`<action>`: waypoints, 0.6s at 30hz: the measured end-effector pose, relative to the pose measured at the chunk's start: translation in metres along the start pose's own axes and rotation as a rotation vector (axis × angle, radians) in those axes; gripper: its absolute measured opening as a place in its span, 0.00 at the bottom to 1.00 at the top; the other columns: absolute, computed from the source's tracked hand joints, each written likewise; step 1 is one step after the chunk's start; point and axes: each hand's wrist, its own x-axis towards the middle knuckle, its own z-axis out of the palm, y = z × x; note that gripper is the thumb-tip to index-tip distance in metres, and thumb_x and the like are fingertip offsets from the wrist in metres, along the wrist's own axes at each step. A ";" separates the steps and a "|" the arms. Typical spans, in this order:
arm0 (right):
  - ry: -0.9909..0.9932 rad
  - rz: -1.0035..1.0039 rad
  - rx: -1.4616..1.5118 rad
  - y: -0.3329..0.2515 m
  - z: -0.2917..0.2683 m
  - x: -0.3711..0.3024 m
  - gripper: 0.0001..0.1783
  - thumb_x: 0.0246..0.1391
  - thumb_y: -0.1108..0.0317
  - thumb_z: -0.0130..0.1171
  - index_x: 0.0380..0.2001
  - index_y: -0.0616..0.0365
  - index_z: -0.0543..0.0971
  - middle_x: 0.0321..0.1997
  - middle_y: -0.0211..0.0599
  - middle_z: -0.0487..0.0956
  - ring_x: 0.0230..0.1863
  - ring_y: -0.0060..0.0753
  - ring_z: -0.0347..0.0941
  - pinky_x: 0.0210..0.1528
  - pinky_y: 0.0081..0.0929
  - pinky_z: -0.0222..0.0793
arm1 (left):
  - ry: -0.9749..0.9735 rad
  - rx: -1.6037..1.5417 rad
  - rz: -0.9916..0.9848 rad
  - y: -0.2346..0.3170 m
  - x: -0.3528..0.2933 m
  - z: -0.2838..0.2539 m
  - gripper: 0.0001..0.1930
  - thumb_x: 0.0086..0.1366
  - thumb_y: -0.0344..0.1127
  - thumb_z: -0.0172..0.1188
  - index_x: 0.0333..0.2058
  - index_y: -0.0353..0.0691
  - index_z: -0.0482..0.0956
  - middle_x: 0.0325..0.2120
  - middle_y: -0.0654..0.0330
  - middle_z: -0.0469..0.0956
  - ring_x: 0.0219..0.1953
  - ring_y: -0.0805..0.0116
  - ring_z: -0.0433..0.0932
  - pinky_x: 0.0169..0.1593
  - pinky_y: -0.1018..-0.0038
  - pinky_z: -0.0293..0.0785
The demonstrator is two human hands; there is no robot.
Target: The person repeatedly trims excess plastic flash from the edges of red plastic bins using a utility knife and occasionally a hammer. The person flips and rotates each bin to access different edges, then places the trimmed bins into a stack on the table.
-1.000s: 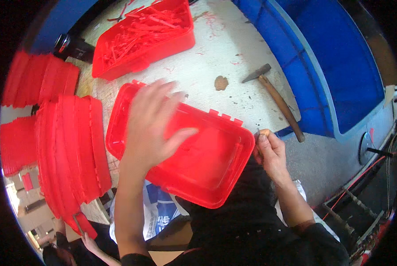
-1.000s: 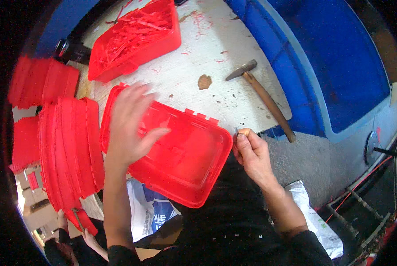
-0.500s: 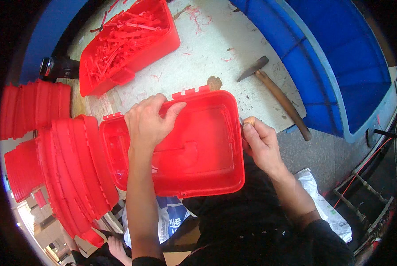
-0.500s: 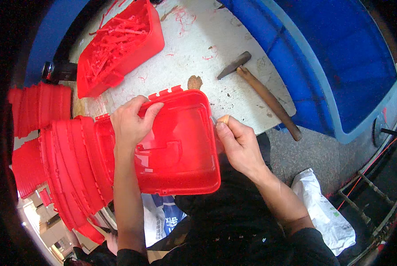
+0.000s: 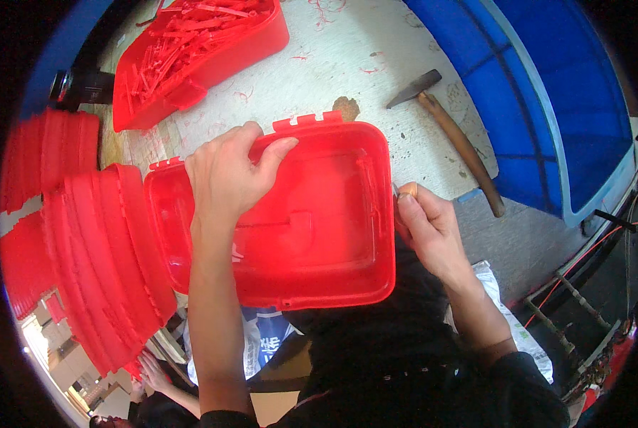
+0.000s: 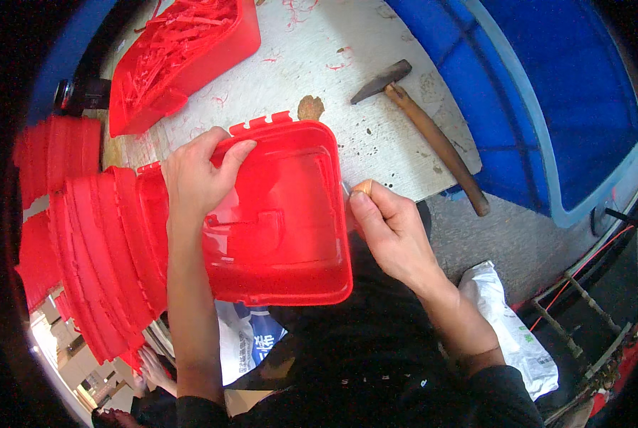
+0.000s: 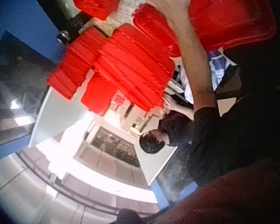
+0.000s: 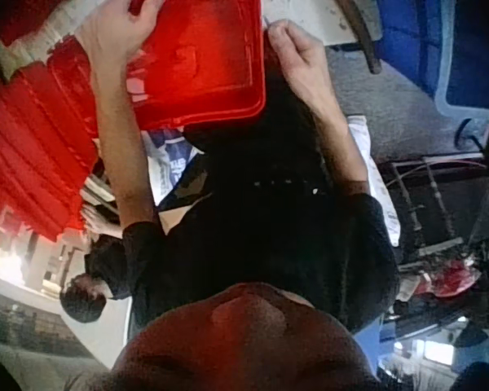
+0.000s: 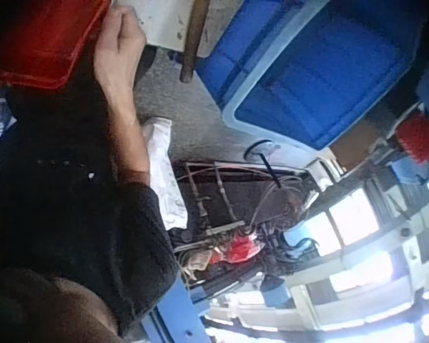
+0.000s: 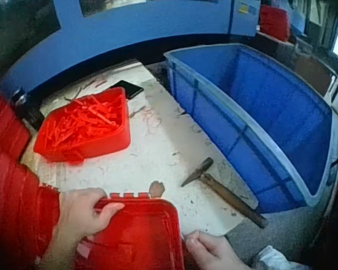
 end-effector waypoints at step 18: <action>0.084 -0.245 -0.854 -0.050 -0.018 -0.039 0.07 0.65 0.72 0.52 0.34 0.61 0.78 0.24 0.40 0.77 0.23 0.32 0.75 0.27 0.29 0.69 | -0.084 -0.025 -0.054 0.001 0.001 -0.013 0.27 0.59 0.62 0.64 0.27 0.39 0.83 0.22 0.53 0.82 0.27 0.54 0.83 0.32 0.61 0.74</action>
